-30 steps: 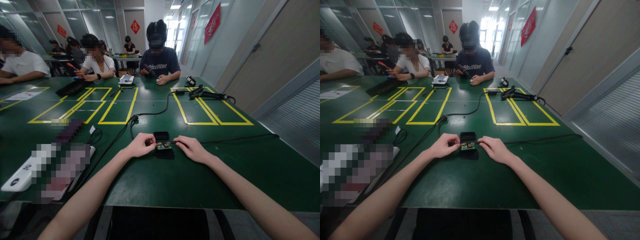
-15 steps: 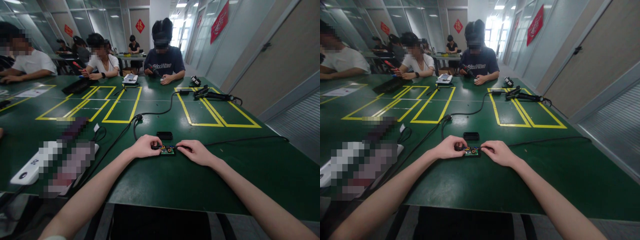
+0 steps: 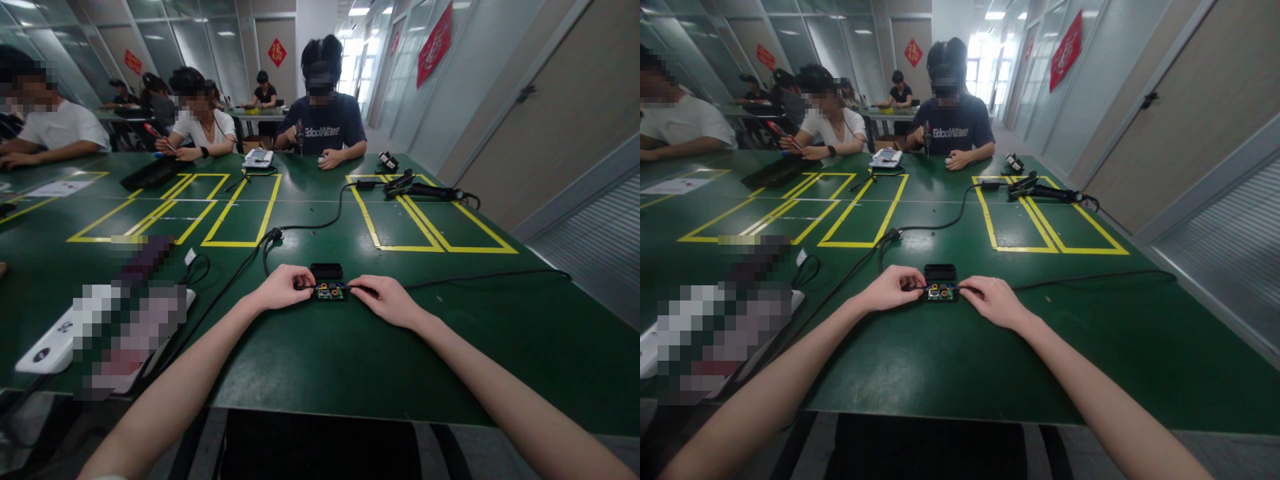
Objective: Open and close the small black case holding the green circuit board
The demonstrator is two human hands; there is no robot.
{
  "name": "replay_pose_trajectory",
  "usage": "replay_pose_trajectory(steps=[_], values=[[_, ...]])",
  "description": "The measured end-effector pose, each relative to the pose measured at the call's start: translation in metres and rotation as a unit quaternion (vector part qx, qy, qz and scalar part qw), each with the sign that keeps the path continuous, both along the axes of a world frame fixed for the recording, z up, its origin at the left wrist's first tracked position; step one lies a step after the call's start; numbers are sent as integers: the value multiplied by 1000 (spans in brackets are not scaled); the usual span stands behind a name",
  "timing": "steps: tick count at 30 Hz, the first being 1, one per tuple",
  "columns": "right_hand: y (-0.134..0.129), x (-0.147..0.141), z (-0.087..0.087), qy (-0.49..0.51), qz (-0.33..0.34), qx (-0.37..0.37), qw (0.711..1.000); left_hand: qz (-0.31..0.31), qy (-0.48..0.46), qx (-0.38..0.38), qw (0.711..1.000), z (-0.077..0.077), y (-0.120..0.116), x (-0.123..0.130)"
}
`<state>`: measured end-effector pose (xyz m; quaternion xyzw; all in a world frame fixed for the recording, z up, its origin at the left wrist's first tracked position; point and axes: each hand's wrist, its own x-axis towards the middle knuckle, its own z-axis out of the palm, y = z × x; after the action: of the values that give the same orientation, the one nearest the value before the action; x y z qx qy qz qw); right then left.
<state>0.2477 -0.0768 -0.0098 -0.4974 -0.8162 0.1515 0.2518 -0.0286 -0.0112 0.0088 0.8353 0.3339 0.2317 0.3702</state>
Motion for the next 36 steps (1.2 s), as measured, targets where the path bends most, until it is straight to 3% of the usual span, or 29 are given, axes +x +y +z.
replay_pose_trajectory(steps=[8,23,29,32,36], values=[[0,-2,3,17,5,9,1000,-4,4,18,1000,-1,0,0],[1,-2,3,31,75,55,995,-35,65,138,988,3,0,0],[3,-4,6,41,92,57,993,-39,72,146,986,3,-2,2],[6,-5,4,94,65,44,992,6,48,114,992,-1,1,3],[15,-7,-4,126,-60,66,988,176,3,100,979,-8,7,3]])
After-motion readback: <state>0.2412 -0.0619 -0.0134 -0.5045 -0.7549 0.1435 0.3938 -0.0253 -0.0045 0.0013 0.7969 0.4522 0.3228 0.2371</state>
